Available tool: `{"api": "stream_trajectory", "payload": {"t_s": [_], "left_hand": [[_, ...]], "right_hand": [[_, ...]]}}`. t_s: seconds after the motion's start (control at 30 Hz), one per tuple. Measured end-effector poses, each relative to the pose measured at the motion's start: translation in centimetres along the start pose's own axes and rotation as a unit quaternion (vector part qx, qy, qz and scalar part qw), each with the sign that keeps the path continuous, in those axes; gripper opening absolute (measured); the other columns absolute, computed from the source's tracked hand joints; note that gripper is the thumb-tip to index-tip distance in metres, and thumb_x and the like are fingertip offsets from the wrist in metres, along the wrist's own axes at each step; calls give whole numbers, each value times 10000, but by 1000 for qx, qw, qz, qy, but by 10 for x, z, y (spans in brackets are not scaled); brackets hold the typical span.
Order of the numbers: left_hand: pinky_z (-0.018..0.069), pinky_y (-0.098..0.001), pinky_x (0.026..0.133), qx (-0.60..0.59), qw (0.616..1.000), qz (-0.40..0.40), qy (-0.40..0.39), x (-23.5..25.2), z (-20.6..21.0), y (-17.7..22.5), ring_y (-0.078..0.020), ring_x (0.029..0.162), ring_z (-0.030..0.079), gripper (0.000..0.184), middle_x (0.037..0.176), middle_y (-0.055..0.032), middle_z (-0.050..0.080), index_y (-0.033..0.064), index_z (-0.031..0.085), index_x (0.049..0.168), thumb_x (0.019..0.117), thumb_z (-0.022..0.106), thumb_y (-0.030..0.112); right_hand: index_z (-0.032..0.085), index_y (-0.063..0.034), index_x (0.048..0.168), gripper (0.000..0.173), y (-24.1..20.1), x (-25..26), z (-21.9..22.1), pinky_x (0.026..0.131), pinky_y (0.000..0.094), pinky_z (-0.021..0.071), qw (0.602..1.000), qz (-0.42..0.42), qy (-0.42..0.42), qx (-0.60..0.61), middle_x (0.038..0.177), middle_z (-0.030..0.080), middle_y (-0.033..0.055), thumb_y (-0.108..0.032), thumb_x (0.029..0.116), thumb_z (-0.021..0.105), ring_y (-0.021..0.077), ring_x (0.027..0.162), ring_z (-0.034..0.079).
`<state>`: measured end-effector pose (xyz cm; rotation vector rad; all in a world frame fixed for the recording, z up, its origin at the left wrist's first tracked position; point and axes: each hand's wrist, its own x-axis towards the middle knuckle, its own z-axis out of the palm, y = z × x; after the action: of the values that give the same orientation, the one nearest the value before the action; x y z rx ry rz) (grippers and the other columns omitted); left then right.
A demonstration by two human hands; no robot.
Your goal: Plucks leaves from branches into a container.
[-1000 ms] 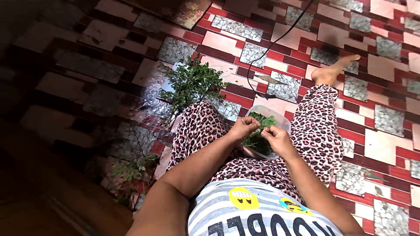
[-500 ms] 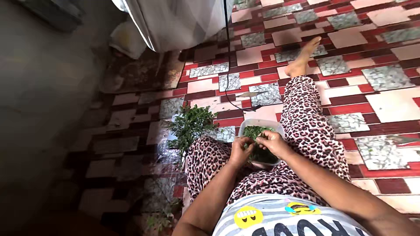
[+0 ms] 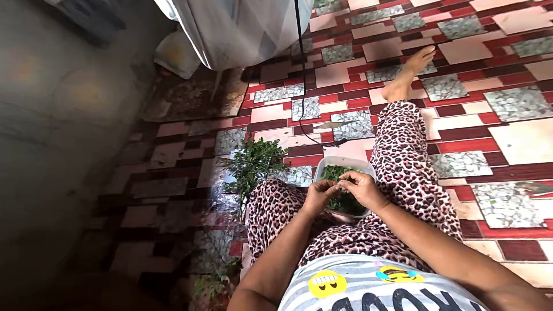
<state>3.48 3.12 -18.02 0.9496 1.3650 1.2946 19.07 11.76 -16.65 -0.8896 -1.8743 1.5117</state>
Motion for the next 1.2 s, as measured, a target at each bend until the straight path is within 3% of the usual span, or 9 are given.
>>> {"api": "stream_trajectory", "payload": {"t_s": [0.37,0.5,0.67,0.77,0.87,0.97,1.07,1.13,1.2], "left_hand": [[529,-257,785,-85,993,-77,6,-2,-1,5,-56,793,620,89,864,1,671,6,680,971,992,610,57],[524,-257,799,-93,993,-71,10,-2,-2,5,-56,800,615,54,846,3,668,12,693,956,960,661,55],[509,-252,743,-70,996,-50,11,-1,-3,2,-61,756,590,71,818,-15,649,-1,682,930,965,667,60],[508,-253,733,-62,997,-42,1,-1,-1,4,-62,749,584,78,814,-24,637,-11,668,922,964,664,55],[493,-236,707,-57,998,-29,-8,-3,-2,6,-52,730,568,87,802,-15,628,-2,670,901,964,664,58],[464,-231,673,-57,998,-35,-9,-6,-4,10,-52,705,535,84,782,-13,600,-3,657,896,968,651,41],[473,-233,688,-62,997,-32,-14,-6,-4,10,-53,714,544,80,784,-11,605,-4,655,892,964,649,28],[482,-229,680,-60,998,-20,-21,-5,-4,7,-50,712,563,74,779,-11,623,-2,662,882,948,667,29],[483,-226,671,-51,998,-9,-27,-4,-3,4,-43,700,563,81,767,-4,622,2,662,871,942,684,34]], "right_hand": [[655,34,1027,114,0,-1,-3,711,307,631,993,52,26,102,907,709,74,74,922,644,136,723,706],[663,5,1009,155,2,-1,-2,711,311,618,993,40,21,109,943,697,63,93,882,662,131,745,685],[651,-15,1087,219,2,-1,-1,721,324,621,991,51,-3,122,976,692,64,62,882,659,148,778,692],[641,-2,1088,251,5,0,0,697,300,608,997,19,6,77,955,680,53,85,855,674,124,769,675],[628,-4,1084,276,1,0,2,687,298,602,994,41,34,93,927,678,50,117,839,663,125,753,670],[606,-16,1105,263,-5,0,3,677,310,607,986,101,55,117,944,667,62,108,875,639,134,757,671],[610,-1,1147,197,-11,0,0,686,322,601,982,150,8,116,951,681,72,20,953,586,141,767,678],[626,2,1125,143,-14,0,0,689,326,602,978,175,-24,112,946,686,73,-39,1000,571,150,769,680],[648,12,1046,81,-11,0,2,686,319,599,981,171,-24,93,920,692,81,-35,990,615,153,763,680]]}}
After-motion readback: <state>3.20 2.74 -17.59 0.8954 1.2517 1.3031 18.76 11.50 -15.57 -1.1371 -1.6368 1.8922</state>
